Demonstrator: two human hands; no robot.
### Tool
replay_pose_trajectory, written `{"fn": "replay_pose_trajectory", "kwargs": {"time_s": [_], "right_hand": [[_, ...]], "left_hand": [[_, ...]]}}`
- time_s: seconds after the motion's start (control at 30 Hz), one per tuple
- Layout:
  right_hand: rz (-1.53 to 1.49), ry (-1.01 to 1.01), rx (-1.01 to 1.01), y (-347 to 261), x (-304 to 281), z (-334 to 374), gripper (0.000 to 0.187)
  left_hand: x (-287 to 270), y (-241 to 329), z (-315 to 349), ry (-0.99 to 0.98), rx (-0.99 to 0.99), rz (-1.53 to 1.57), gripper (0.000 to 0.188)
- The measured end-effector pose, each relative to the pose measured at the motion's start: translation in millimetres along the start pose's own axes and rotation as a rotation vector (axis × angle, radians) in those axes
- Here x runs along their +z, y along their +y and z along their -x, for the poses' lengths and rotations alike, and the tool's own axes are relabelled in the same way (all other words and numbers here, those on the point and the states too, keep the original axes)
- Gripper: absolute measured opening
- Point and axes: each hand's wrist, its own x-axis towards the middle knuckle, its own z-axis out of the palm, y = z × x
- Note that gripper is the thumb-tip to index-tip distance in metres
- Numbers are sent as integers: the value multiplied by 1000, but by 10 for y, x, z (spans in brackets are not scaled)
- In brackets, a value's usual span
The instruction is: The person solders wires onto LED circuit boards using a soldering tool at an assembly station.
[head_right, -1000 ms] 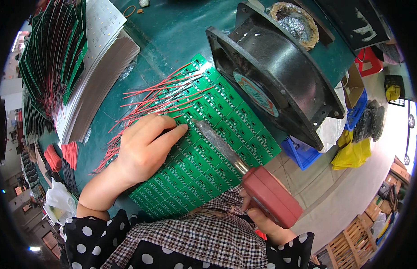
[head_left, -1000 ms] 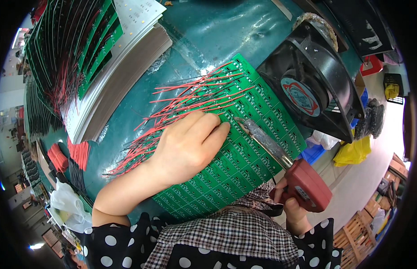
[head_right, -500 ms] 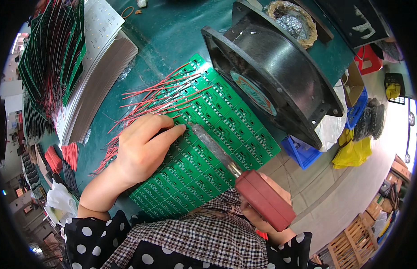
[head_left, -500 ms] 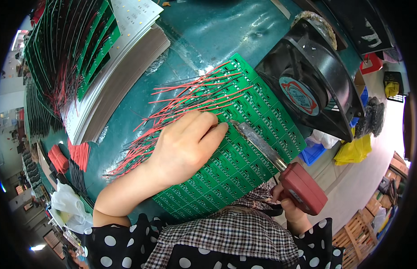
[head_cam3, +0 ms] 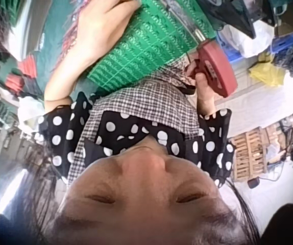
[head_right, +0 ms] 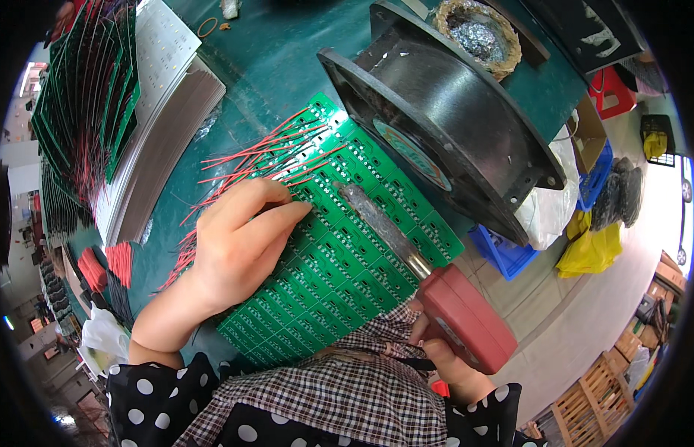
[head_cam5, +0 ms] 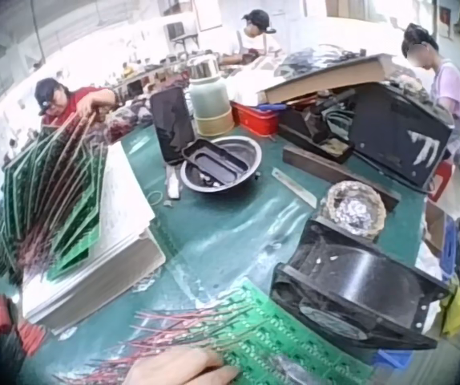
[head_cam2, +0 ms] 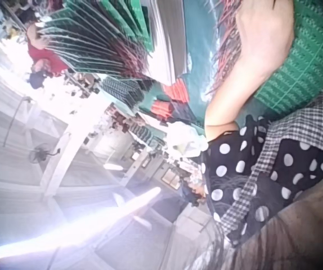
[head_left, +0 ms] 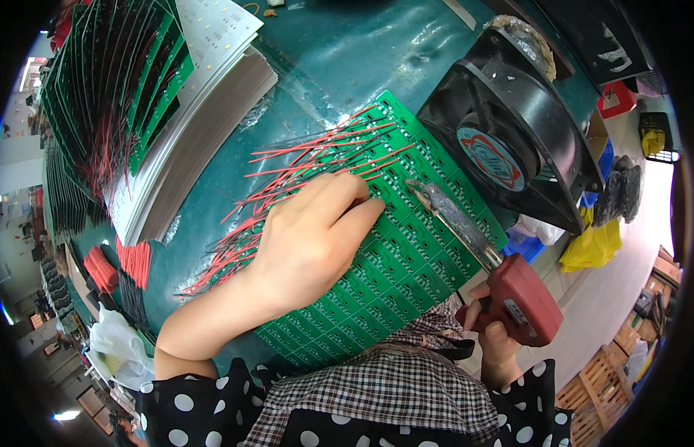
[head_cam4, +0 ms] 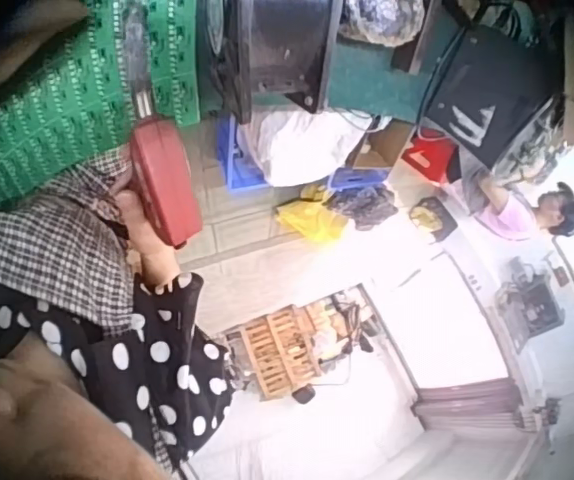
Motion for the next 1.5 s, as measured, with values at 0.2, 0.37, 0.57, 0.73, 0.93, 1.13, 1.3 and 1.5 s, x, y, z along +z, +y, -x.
{"fn": "replay_pose_trajectory", "kwargs": {"time_s": [0.2,0.37,0.57,0.73,0.93,1.13,1.3,1.5], "right_hand": [[-4,-7,25,-44,15,-9,73],[-42,-75,29,-53,0,-47,73],[-72,-21,115,-35,-36,-14,76],[18,-8,41,54,-44,-21,80],[-36,-9,67,-7,4,-24,75],[17,-11,5,-29,-5,-23,75],[-4,10,7,-25,-12,-37,74],[5,49,-21,-44,67,-74,74]], "left_hand": [[37,-5,-89,18,43,-30,27],[52,-5,-105,17,12,-28,27],[51,-8,-117,5,20,-32,27],[53,-8,-124,-7,31,-53,27],[64,-33,-109,-45,56,-78,25],[54,-5,-134,-25,59,-88,25],[21,34,-211,-26,-138,55,15],[75,46,-291,5,-177,66,10]]}}
